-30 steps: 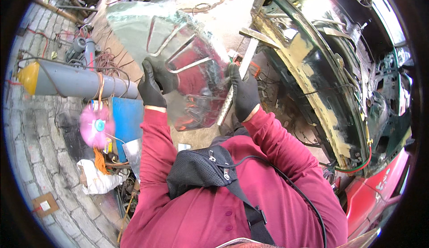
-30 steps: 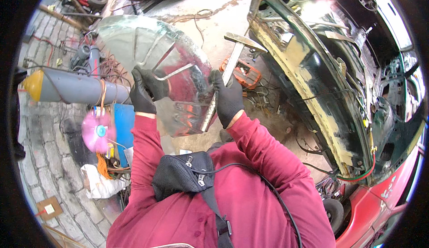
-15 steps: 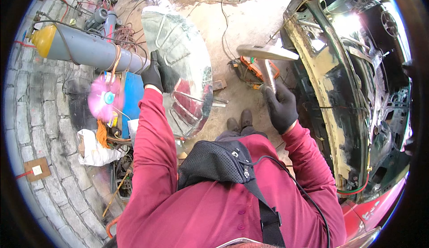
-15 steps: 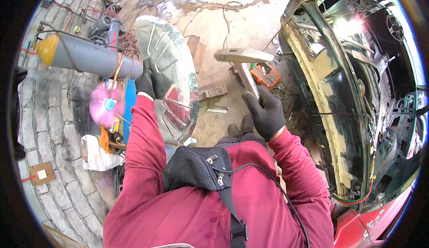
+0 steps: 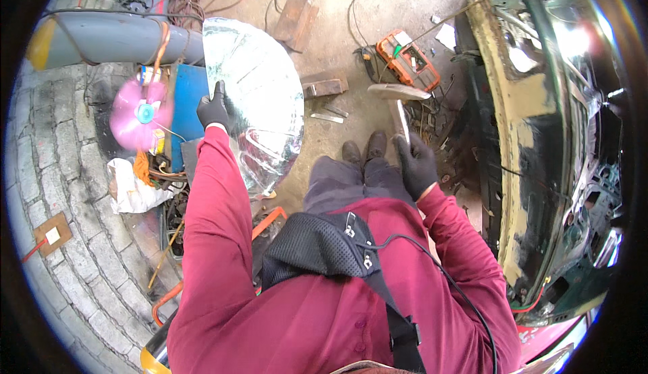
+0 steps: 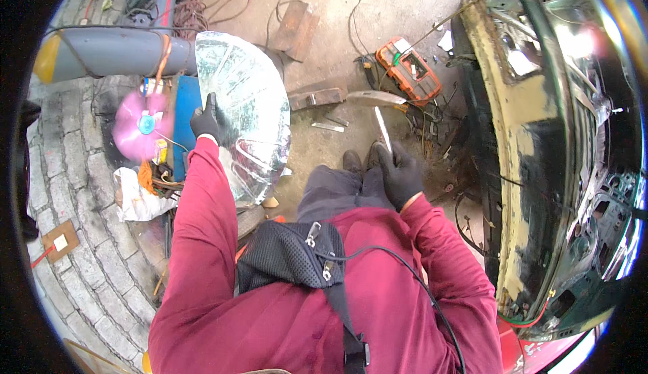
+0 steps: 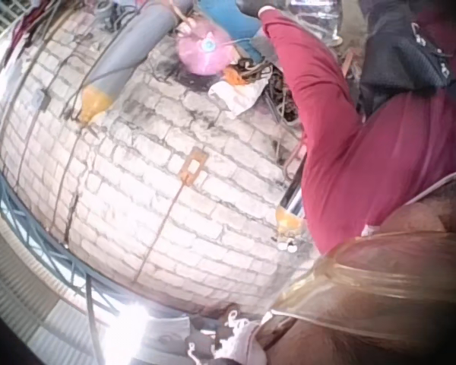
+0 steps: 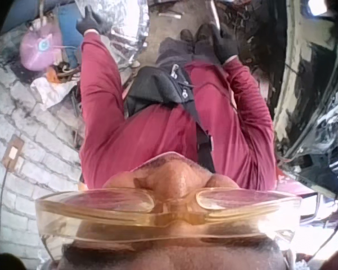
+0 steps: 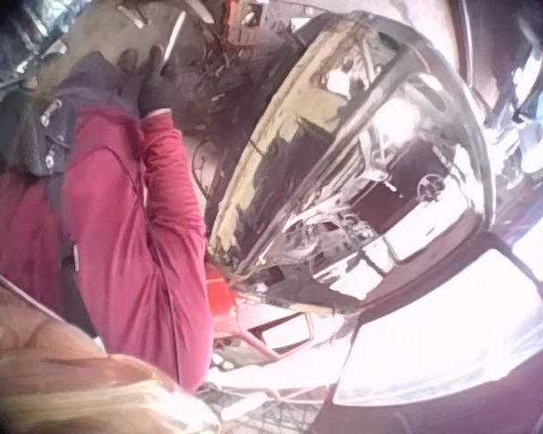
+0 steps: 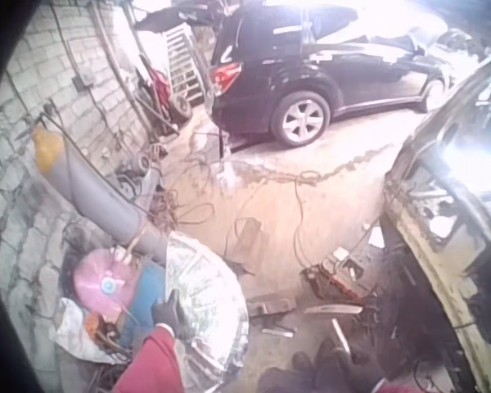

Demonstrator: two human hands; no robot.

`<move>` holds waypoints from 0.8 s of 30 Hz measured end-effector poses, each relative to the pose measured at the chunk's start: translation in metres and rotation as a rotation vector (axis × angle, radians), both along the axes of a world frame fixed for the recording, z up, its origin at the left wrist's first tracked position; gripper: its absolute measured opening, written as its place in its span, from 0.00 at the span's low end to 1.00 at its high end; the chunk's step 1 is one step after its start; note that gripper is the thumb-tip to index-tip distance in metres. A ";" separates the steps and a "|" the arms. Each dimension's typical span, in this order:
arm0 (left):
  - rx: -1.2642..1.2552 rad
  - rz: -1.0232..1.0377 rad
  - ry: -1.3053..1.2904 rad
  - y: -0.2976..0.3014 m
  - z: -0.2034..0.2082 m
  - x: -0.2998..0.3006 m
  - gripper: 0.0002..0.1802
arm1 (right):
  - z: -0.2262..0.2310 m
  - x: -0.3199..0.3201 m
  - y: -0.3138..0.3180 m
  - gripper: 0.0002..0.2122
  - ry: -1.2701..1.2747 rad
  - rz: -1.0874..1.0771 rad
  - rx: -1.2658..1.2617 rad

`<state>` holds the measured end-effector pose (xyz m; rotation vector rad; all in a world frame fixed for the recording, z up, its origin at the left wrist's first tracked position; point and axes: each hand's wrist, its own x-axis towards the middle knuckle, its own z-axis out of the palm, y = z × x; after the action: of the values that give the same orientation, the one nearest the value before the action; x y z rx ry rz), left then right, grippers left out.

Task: The person repeatedly hammers a curved metal sheet on a wooden block to shape it, then lifts the sheet to fit it into a recessed area under the hood of a green car. The person removes the sheet, hammers it again, and repeats the fitting process multiple times.

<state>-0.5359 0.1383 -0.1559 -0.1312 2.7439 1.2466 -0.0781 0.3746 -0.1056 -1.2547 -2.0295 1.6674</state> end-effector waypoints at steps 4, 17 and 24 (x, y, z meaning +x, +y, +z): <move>0.232 0.100 -0.147 -0.009 -0.106 0.016 0.33 | -0.123 -0.014 -0.016 0.19 -0.173 0.081 -0.154; -0.155 0.038 -0.158 -0.022 -0.526 -0.028 0.41 | -0.496 -0.142 -0.050 0.17 -0.280 -0.016 -0.242; -0.230 0.004 -0.178 -0.045 -0.669 -0.071 0.37 | -0.635 -0.201 -0.074 0.18 -0.294 -0.092 -0.409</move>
<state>-0.6070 0.0933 -0.8253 -0.2554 2.7212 0.8694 -0.2794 0.3011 -0.7404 -1.7911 -1.7917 2.0224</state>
